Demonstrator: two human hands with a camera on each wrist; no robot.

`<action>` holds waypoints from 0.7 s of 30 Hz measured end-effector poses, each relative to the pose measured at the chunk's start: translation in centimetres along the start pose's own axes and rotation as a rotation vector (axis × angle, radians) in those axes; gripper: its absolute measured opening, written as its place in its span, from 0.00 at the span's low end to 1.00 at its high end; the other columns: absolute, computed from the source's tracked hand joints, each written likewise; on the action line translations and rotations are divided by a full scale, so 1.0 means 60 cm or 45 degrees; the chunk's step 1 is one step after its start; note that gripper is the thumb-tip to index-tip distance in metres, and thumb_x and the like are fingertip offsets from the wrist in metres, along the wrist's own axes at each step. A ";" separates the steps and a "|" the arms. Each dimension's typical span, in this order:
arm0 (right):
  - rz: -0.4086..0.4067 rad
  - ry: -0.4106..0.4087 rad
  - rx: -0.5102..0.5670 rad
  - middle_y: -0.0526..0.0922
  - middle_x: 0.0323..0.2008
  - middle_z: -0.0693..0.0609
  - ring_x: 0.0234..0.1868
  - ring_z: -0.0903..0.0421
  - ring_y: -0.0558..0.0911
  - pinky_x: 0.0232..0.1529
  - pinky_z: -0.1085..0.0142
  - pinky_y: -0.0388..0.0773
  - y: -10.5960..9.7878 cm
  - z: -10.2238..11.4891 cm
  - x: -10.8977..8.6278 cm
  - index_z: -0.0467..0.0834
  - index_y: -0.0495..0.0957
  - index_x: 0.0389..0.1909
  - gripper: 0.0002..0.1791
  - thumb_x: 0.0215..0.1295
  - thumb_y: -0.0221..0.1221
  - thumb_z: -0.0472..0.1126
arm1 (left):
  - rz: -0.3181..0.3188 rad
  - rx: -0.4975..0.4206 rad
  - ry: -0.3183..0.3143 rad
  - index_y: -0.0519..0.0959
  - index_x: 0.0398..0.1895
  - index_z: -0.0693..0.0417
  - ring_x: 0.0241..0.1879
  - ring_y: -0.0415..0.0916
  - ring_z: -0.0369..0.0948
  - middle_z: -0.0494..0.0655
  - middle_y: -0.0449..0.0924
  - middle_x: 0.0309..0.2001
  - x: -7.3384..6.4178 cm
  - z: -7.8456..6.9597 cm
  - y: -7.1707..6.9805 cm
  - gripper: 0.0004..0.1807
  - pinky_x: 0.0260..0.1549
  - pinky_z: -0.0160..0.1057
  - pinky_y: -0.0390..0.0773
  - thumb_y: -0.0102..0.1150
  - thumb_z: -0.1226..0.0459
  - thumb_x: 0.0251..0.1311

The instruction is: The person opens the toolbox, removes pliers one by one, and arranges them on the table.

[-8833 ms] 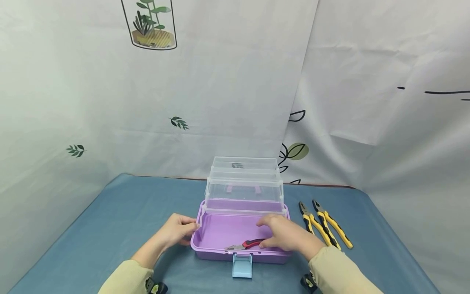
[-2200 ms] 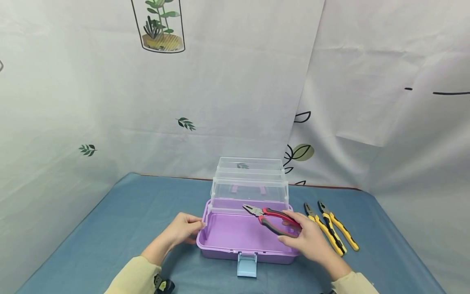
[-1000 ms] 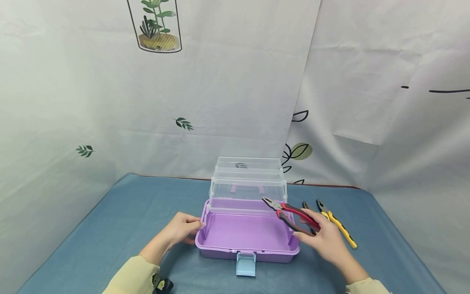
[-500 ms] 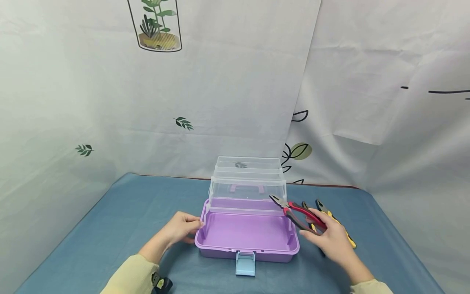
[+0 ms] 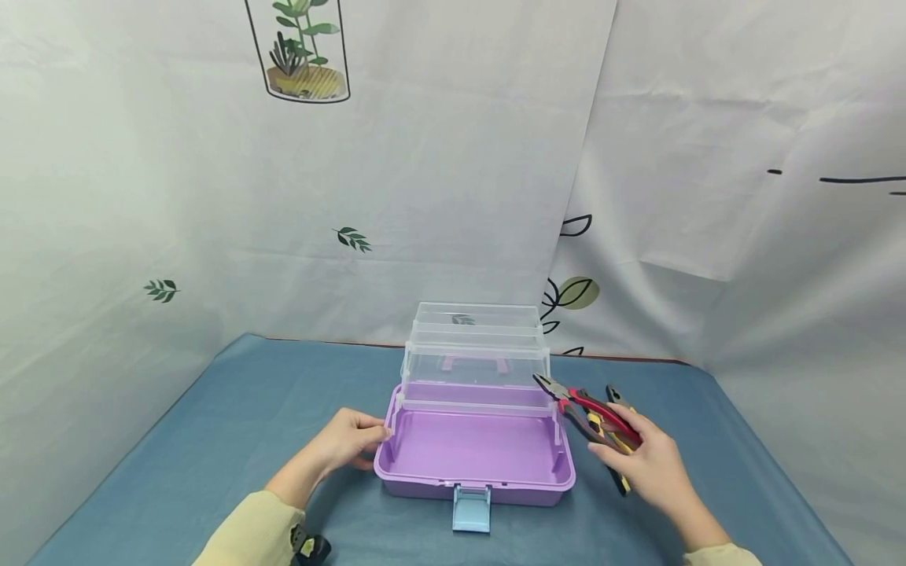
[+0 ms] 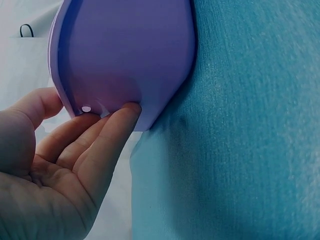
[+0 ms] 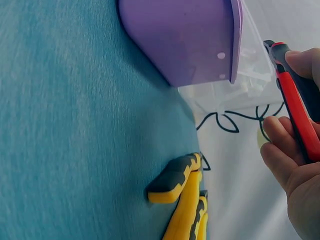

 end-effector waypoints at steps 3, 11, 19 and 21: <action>-0.002 0.009 -0.007 0.74 0.53 0.29 0.42 0.46 0.77 0.28 0.72 0.74 -0.002 -0.006 0.000 0.40 0.69 0.63 0.40 0.51 0.69 0.52 | 0.001 0.001 -0.004 0.80 0.47 0.70 0.35 0.84 0.45 0.62 0.84 0.41 0.000 0.000 0.000 0.19 0.24 0.42 0.85 0.60 0.64 0.55; -0.035 0.007 0.072 0.83 0.44 0.36 0.31 0.79 0.74 0.26 0.75 0.77 -0.009 -0.022 0.000 0.38 0.69 0.61 0.37 0.52 0.69 0.49 | -0.003 0.012 -0.007 0.80 0.46 0.69 0.33 0.84 0.43 0.61 0.84 0.39 0.001 0.000 0.000 0.18 0.23 0.42 0.84 0.61 0.64 0.55; -0.008 0.079 0.076 0.82 0.47 0.34 0.31 0.84 0.73 0.27 0.76 0.78 -0.016 -0.040 -0.001 0.34 0.66 0.62 0.39 0.54 0.67 0.50 | 0.000 0.014 -0.016 0.80 0.46 0.69 0.34 0.84 0.44 0.61 0.84 0.39 -0.001 -0.002 -0.003 0.18 0.24 0.42 0.84 0.61 0.64 0.56; -0.006 0.097 0.071 0.82 0.47 0.34 0.31 0.83 0.73 0.26 0.75 0.77 -0.018 -0.045 -0.002 0.34 0.66 0.63 0.40 0.54 0.67 0.50 | 0.006 0.017 -0.016 0.80 0.46 0.69 0.34 0.84 0.44 0.61 0.84 0.39 0.000 -0.002 -0.002 0.18 0.24 0.42 0.84 0.61 0.64 0.55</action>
Point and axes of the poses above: each hand's wrist, its own x-axis towards the middle knuckle, its own y-axis out of the palm, z = x × y, the point moved 1 cm from there along x, towards the middle knuckle
